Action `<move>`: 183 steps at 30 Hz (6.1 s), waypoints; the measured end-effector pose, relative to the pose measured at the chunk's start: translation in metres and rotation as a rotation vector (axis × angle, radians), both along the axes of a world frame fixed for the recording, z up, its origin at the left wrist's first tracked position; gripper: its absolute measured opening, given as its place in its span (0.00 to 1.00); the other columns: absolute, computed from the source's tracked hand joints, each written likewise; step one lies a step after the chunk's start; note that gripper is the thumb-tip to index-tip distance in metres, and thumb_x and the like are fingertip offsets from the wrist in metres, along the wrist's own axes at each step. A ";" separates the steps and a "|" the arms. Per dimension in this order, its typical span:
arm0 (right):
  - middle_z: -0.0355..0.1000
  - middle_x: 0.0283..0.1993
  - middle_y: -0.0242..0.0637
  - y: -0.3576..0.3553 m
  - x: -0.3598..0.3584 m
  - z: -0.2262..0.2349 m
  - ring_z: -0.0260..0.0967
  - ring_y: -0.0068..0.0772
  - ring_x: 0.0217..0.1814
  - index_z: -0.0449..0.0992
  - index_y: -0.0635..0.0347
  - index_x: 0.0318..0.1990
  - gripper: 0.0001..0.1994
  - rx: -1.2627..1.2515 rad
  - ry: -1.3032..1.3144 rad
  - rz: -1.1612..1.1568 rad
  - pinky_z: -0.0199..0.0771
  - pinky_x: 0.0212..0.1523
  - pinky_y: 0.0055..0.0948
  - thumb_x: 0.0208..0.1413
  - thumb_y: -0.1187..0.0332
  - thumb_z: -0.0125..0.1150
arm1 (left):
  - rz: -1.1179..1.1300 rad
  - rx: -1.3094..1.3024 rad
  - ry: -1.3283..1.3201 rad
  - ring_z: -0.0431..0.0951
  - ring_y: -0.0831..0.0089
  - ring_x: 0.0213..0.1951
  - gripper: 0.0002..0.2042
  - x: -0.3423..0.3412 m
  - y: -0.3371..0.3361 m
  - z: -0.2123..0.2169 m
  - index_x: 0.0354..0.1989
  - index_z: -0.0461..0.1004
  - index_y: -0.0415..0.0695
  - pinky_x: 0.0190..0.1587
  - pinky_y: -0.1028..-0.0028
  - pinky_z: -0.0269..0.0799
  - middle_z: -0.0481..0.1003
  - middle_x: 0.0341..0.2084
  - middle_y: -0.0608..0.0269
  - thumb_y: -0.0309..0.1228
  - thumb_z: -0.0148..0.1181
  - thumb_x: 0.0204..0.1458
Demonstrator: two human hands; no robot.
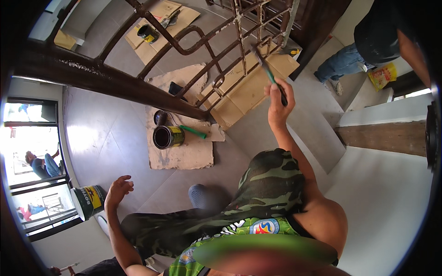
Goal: The person sits on the floor and paints a metal gate using a paintbrush and a small paint can. They repeatedly dip the brush into the paint and apply it to the gate's bars and frame. Another person is visible in the background working on a nearby wall.
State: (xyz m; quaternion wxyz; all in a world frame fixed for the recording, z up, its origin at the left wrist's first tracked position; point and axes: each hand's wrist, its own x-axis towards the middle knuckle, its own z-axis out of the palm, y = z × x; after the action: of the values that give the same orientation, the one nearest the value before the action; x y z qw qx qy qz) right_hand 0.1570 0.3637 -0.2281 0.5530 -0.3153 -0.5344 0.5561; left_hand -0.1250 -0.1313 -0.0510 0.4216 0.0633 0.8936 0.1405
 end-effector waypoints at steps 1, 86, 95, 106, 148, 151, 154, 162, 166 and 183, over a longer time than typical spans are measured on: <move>0.76 0.41 0.37 0.005 -0.005 0.000 0.74 0.26 0.37 0.75 0.66 0.51 0.10 0.085 -0.026 -0.029 0.76 0.40 0.27 0.66 0.71 0.59 | -0.024 -0.022 0.014 0.81 0.73 0.37 0.24 0.000 0.001 0.000 0.61 0.73 0.38 0.42 0.72 0.74 0.81 0.35 0.59 0.36 0.62 0.58; 0.76 0.34 0.41 -0.086 -0.007 -0.059 0.72 0.30 0.31 0.78 0.67 0.45 0.09 0.198 -0.322 0.161 0.74 0.34 0.29 0.62 0.71 0.63 | 0.334 0.395 0.324 0.63 0.45 0.68 0.68 0.058 0.035 -0.317 0.76 0.35 0.35 0.66 0.56 0.67 0.54 0.70 0.33 0.44 0.85 0.34; 0.77 0.34 0.45 -0.079 -0.028 -0.058 0.76 0.44 0.31 0.79 0.65 0.41 0.08 0.449 -0.553 0.202 0.75 0.33 0.34 0.56 0.72 0.66 | 0.567 0.761 0.648 0.58 0.52 0.71 0.67 0.096 0.112 -0.341 0.77 0.34 0.38 0.71 0.58 0.57 0.54 0.72 0.44 0.42 0.84 0.37; 0.79 0.36 0.46 -0.067 -0.038 -0.059 0.79 0.49 0.38 0.80 0.61 0.38 0.07 0.462 -0.675 0.334 0.79 0.37 0.40 0.52 0.70 0.66 | 0.653 0.959 0.688 0.57 0.58 0.71 0.63 0.090 0.139 -0.329 0.77 0.39 0.39 0.71 0.64 0.53 0.58 0.70 0.48 0.34 0.84 0.37; 0.78 0.37 0.50 -0.018 -0.039 -0.063 0.78 0.53 0.39 0.80 0.62 0.38 0.08 0.286 -0.656 0.431 0.78 0.40 0.41 0.54 0.69 0.64 | 0.456 0.783 0.585 0.73 0.64 0.58 0.44 0.066 0.131 -0.303 0.67 0.58 0.36 0.63 0.66 0.68 0.70 0.59 0.51 0.25 0.80 0.42; 0.79 0.38 0.50 0.024 -0.037 -0.063 0.78 0.53 0.40 0.80 0.62 0.39 0.08 0.282 -0.694 0.345 0.78 0.41 0.40 0.54 0.69 0.63 | 0.492 0.842 0.580 0.74 0.64 0.57 0.42 0.070 0.135 -0.297 0.66 0.60 0.36 0.62 0.66 0.69 0.71 0.58 0.51 0.25 0.80 0.42; 0.79 0.39 0.50 0.034 -0.033 -0.066 0.78 0.53 0.41 0.80 0.62 0.40 0.08 0.373 -0.730 0.311 0.78 0.41 0.40 0.54 0.69 0.64 | 0.511 0.906 0.583 0.75 0.64 0.56 0.40 0.075 0.140 -0.292 0.64 0.62 0.36 0.61 0.66 0.69 0.72 0.57 0.51 0.25 0.79 0.42; 0.79 0.39 0.47 0.024 -0.032 -0.072 0.77 0.53 0.43 0.78 0.60 0.39 0.08 0.283 -0.701 0.395 0.77 0.42 0.42 0.55 0.66 0.63 | 0.479 0.825 0.594 0.72 0.62 0.58 0.41 0.075 0.142 -0.288 0.65 0.60 0.36 0.64 0.65 0.66 0.71 0.57 0.49 0.28 0.79 0.43; 0.78 0.40 0.46 0.056 -0.026 -0.079 0.77 0.53 0.44 0.78 0.58 0.40 0.09 0.429 -0.776 0.272 0.77 0.42 0.44 0.54 0.67 0.63 | 0.525 0.839 0.532 0.66 0.60 0.64 0.48 0.077 0.145 -0.282 0.71 0.54 0.36 0.68 0.63 0.60 0.64 0.63 0.48 0.30 0.79 0.42; 0.77 0.37 0.47 -0.017 -0.028 -0.068 0.77 0.51 0.38 0.77 0.62 0.41 0.09 0.427 -0.644 0.312 0.77 0.40 0.40 0.53 0.72 0.66 | 0.548 0.994 0.619 0.69 0.64 0.62 0.47 0.084 0.127 -0.305 0.70 0.54 0.39 0.67 0.64 0.62 0.65 0.62 0.53 0.26 0.78 0.41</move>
State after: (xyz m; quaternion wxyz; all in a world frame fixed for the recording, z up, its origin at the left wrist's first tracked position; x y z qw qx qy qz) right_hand 0.1292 0.3471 -0.2962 0.3197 -0.2666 -0.8248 0.3825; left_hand -0.0411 -0.0045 -0.3557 0.0135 0.0580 0.7861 0.6153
